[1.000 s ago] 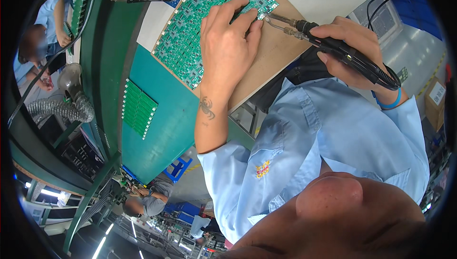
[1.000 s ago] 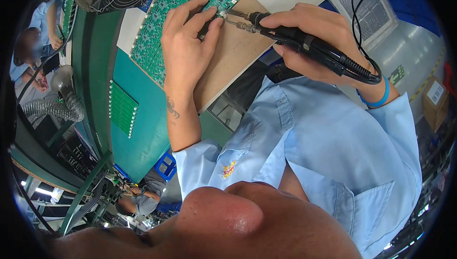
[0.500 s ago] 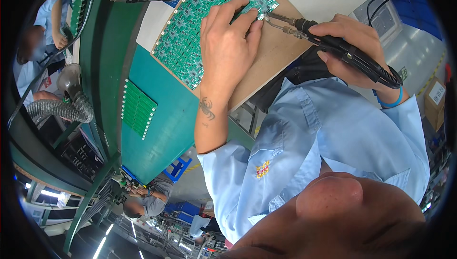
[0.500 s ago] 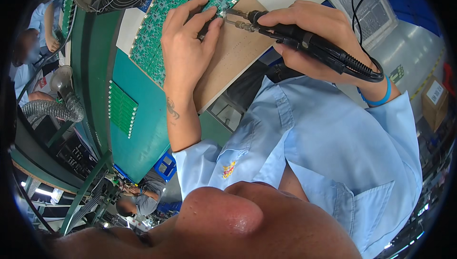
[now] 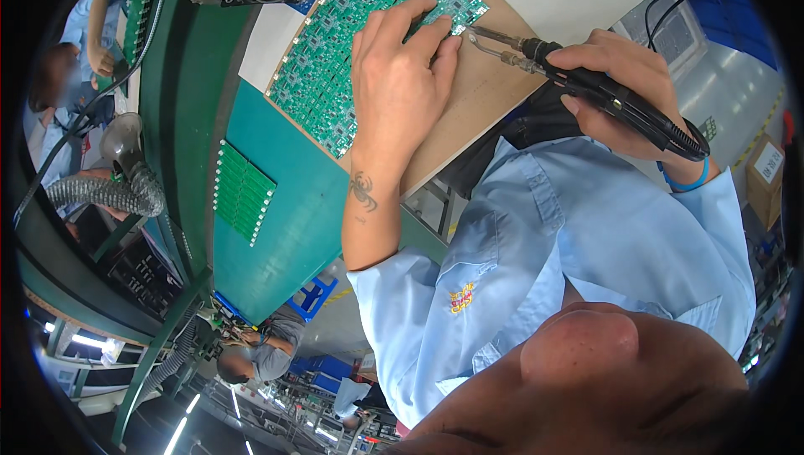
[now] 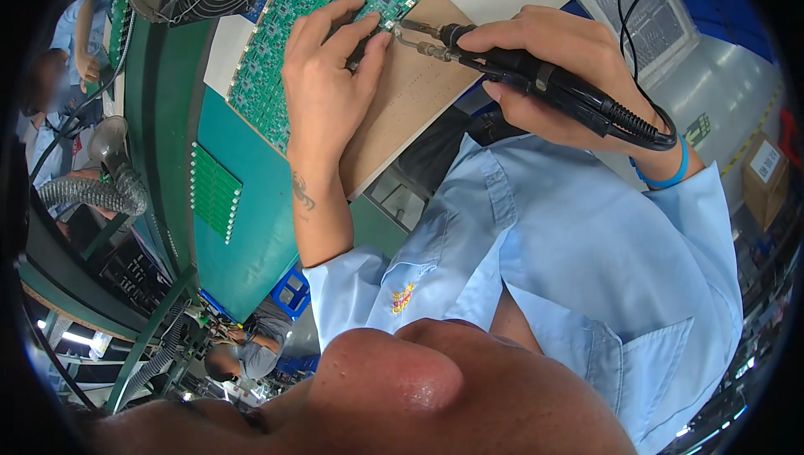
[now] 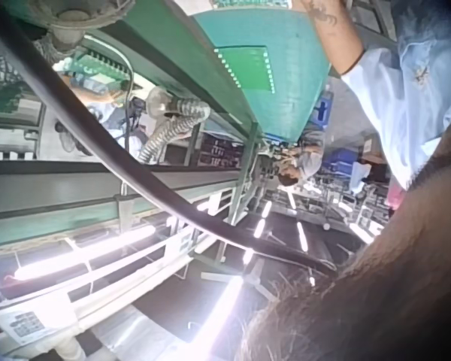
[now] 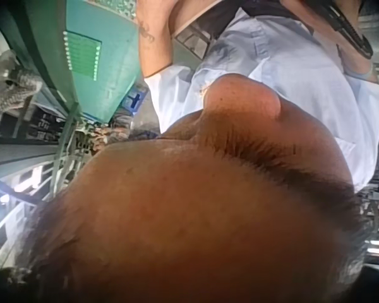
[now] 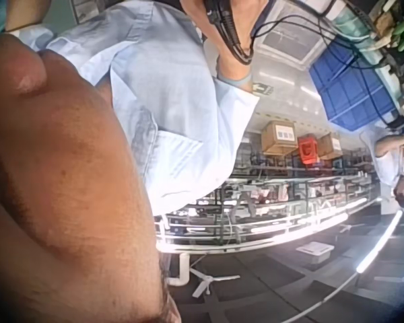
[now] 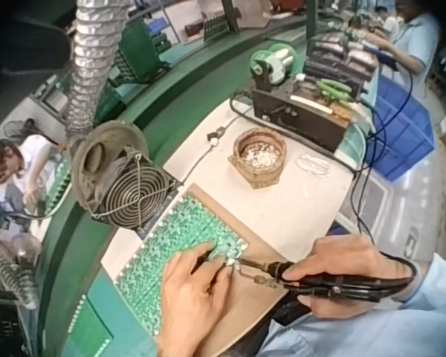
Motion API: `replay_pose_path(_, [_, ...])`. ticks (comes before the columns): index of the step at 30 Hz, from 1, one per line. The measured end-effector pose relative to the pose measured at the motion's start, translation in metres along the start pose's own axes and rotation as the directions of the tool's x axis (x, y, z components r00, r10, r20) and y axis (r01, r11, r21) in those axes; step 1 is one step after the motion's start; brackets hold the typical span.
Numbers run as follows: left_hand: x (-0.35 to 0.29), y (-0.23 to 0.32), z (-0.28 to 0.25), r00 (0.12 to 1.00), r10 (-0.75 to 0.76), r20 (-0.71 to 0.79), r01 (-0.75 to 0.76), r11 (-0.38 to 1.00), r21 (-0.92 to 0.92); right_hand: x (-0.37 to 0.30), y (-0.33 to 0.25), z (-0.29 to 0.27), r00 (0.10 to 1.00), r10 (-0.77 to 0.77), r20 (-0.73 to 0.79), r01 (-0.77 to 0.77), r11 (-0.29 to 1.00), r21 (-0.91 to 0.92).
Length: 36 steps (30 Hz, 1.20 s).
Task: Soldering components onto printed circuit boards at a workstation.
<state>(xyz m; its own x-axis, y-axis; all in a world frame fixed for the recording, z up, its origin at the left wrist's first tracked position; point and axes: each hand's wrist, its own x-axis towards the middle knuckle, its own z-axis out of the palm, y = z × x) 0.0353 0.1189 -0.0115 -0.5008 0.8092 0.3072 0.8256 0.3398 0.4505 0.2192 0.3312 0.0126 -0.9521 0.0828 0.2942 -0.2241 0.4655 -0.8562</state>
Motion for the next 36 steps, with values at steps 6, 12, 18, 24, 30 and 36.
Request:
replay_pose_path(6, [0.0,0.0,0.0,1.0,0.002,-0.001,-0.002,1.0,0.002,-0.002,0.0,-0.007,1.0,0.002,-0.005,-0.002,1.0,-0.02])
replay_pose_path(12, [-0.001,0.001,-0.002,1.0,-0.01,0.006,0.01,1.0,0.011,0.003,0.007,-0.013,0.993,-0.027,-0.118,0.024,0.999,-0.03])
replay_pose_path(18, [0.001,0.01,-0.006,0.997,-0.077,0.001,0.077,0.997,0.02,0.022,0.035,0.005,0.833,0.184,-0.522,-0.081,0.973,0.215])
replay_pose_path(24, [-0.006,0.006,-0.004,0.998,-0.056,0.017,0.055,0.996,0.075,0.023,0.076,0.006,0.805,0.399,-0.438,-0.325,0.915,0.238])
replay_pose_path(30, [-0.01,0.005,-0.017,1.0,0.012,0.028,-0.015,0.996,0.09,0.013,0.027,0.002,0.911,-0.034,-0.412,0.033,0.999,-0.009])
replay_pose_path(36, [-0.015,0.007,-0.021,0.996,-0.066,0.058,0.063,0.997,0.042,-0.001,-0.006,0.004,0.987,-0.066,-0.144,0.062,0.998,-0.032])
